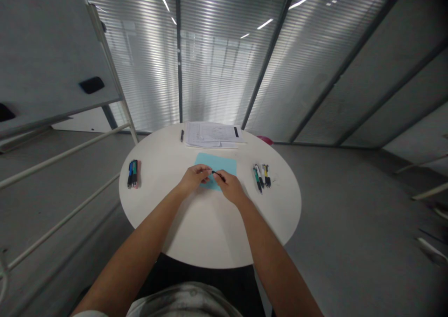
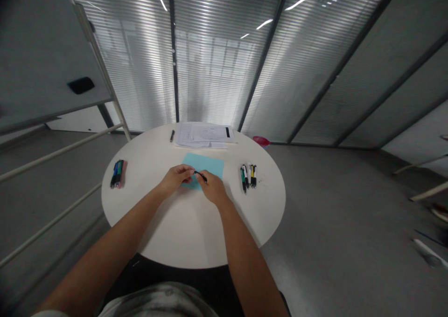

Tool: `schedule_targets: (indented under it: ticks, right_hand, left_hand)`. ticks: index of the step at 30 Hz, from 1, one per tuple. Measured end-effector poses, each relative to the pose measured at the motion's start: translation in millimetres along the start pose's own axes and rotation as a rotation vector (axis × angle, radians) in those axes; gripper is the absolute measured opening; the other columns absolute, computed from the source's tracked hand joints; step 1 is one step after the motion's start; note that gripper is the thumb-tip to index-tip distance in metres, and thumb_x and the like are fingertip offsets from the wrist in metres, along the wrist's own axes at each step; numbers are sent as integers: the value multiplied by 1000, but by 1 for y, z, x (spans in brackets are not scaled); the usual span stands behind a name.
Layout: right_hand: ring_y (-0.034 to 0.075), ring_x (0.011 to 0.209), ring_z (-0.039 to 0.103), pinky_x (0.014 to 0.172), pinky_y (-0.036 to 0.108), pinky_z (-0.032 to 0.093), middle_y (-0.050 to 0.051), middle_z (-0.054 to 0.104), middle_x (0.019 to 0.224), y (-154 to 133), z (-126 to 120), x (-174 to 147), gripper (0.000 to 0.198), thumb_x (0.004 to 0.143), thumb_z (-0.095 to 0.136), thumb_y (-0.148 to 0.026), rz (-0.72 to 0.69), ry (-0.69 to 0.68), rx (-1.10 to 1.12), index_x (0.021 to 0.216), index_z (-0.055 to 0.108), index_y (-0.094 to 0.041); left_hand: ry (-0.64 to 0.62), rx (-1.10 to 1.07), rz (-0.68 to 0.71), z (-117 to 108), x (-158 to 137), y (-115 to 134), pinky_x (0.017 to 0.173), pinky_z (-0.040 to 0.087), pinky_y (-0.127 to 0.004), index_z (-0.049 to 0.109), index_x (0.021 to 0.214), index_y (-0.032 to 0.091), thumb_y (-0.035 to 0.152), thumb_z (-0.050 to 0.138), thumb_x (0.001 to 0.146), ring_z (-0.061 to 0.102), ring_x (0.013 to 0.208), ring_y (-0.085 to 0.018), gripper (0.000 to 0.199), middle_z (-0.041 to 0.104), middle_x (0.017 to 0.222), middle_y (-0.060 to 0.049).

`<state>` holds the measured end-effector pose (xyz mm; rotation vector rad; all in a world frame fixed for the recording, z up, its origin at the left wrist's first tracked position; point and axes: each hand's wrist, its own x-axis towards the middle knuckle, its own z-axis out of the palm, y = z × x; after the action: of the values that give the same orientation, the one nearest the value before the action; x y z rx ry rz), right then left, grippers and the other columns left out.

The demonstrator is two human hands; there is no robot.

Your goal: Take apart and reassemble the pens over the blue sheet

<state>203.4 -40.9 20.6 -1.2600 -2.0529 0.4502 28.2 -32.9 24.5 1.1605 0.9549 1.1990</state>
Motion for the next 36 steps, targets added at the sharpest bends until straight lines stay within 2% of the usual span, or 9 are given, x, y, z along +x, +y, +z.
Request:
schedule_targets:
  ticks: [12, 18, 25, 36]
  right_hand:
    - [17, 82, 56, 78, 28, 42, 5, 64, 89, 6, 4, 4, 23, 89, 49, -37, -78, 15, 68, 96, 63, -21]
    - [17, 81, 55, 76, 28, 42, 4, 63, 87, 6, 5, 3, 24, 90, 46, -37, -78, 23, 95, 94, 62, -20]
    - [16, 78, 55, 74, 27, 41, 4, 62, 84, 5, 5, 3, 24, 89, 47, -37, -71, 32, 94, 93, 62, -20]
    - [16, 79, 55, 74, 28, 42, 4, 63, 86, 9, 8, 4, 19, 88, 49, -33, -114, 41, 107, 94, 62, -20]
  left_hand:
    - [-12, 30, 53, -1, 2, -3, 56, 44, -23, 69, 85, 15, 31, 74, 67, 56, 56, -11, 25, 60, 63, -1]
    - [-17, -37, 91, 2, -2, 3, 54, 43, -23, 65, 95, 16, 31, 76, 65, 56, 56, -10, 35, 59, 69, 1]
    - [34, -28, 125, 1, -3, 6, 53, 40, -23, 61, 83, 17, 30, 73, 67, 53, 53, -9, 24, 55, 60, 3]
    - [-65, 17, 98, 0, 0, -2, 50, 37, -22, 61, 85, 15, 34, 72, 67, 48, 49, -8, 29, 55, 59, 4]
